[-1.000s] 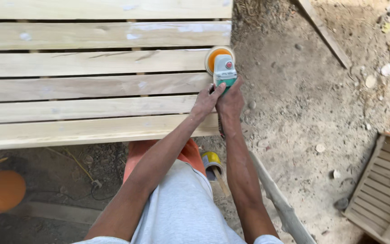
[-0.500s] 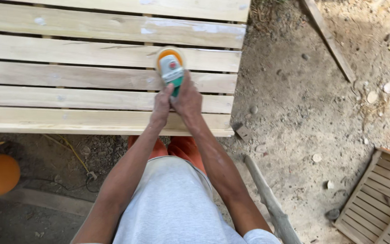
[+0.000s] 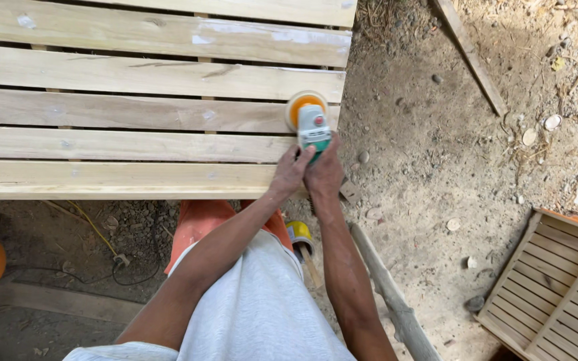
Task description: The person uses an angle grinder with a sanding disc to smooth the surface of a wooden slatted bench. They move the tool along the planks, occasionally pausing to wipe away dust with their hand.
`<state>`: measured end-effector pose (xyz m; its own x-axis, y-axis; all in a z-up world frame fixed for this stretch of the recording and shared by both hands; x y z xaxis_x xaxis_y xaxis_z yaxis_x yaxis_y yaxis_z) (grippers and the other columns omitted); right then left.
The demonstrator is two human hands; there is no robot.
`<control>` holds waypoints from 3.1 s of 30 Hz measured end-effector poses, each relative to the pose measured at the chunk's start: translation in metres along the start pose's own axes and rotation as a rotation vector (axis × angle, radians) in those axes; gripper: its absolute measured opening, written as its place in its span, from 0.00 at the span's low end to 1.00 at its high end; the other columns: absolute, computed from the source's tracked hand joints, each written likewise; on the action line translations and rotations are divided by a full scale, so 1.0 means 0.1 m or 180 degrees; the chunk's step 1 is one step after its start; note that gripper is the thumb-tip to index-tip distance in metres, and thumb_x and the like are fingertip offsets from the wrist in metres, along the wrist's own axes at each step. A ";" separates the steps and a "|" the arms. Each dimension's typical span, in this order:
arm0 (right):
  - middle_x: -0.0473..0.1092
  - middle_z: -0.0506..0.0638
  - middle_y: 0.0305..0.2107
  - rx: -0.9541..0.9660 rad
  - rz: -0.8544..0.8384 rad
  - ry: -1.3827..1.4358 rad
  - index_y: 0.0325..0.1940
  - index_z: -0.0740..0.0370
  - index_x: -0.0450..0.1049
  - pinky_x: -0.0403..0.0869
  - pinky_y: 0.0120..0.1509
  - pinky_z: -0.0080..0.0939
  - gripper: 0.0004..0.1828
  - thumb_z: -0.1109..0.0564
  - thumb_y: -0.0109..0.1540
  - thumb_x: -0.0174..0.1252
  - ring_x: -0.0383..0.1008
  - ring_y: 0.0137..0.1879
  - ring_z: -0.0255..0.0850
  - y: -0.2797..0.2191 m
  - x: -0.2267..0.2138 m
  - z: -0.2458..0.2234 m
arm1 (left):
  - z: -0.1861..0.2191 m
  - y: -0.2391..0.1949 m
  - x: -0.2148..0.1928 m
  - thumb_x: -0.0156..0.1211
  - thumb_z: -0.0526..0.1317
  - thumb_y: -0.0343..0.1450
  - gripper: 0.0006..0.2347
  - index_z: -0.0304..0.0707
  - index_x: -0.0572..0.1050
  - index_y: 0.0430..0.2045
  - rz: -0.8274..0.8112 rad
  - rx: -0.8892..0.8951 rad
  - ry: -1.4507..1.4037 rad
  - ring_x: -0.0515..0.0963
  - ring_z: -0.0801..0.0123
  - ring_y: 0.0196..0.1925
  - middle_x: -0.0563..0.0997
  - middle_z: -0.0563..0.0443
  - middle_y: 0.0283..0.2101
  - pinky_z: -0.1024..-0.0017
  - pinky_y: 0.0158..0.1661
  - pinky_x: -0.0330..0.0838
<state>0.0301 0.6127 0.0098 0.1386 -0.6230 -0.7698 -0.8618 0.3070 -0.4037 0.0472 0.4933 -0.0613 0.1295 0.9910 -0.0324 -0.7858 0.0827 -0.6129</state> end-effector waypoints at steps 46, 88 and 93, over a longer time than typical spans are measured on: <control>0.73 0.71 0.44 -0.0488 -0.0214 0.0317 0.68 0.70 0.51 0.77 0.45 0.63 0.44 0.46 0.58 0.65 0.79 0.46 0.66 -0.34 0.40 -0.55 | 0.00 -0.25 -0.68 0.53 0.58 0.74 0.30 0.22 0.73 0.55 -0.0272 -0.0037 -0.0504 0.76 0.66 0.54 0.80 0.40 0.52 0.70 0.57 0.68; 0.75 0.70 0.39 0.0071 -0.0001 0.0300 0.66 0.65 0.51 0.75 0.44 0.64 0.43 0.45 0.58 0.67 0.79 0.42 0.67 -0.24 0.13 -0.06 | 0.00 -0.15 -0.18 0.57 0.60 0.73 0.30 0.23 0.77 0.50 -0.0662 -0.0123 -0.0256 0.79 0.67 0.46 0.83 0.42 0.44 0.70 0.48 0.73; 0.76 0.69 0.37 0.0307 0.0146 0.0224 0.67 0.62 0.52 0.73 0.46 0.67 0.37 0.43 0.64 0.60 0.78 0.43 0.69 -0.22 0.05 0.13 | 0.07 -0.08 -0.01 0.56 0.63 0.70 0.32 0.24 0.78 0.46 -0.0638 -0.0113 0.0127 0.82 0.64 0.44 0.85 0.40 0.40 0.68 0.47 0.74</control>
<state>0.0565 0.6121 0.0086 0.0625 -0.6546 -0.7534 -0.8151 0.4021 -0.4170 0.0492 0.4920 -0.0510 0.3055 0.9502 0.0621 -0.7201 0.2732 -0.6378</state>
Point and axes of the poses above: each hand's wrist, its own y-axis towards the middle knuckle, its own x-axis out of the palm, z = x × y, the point moved 9 cm from there along y, towards the middle knuckle
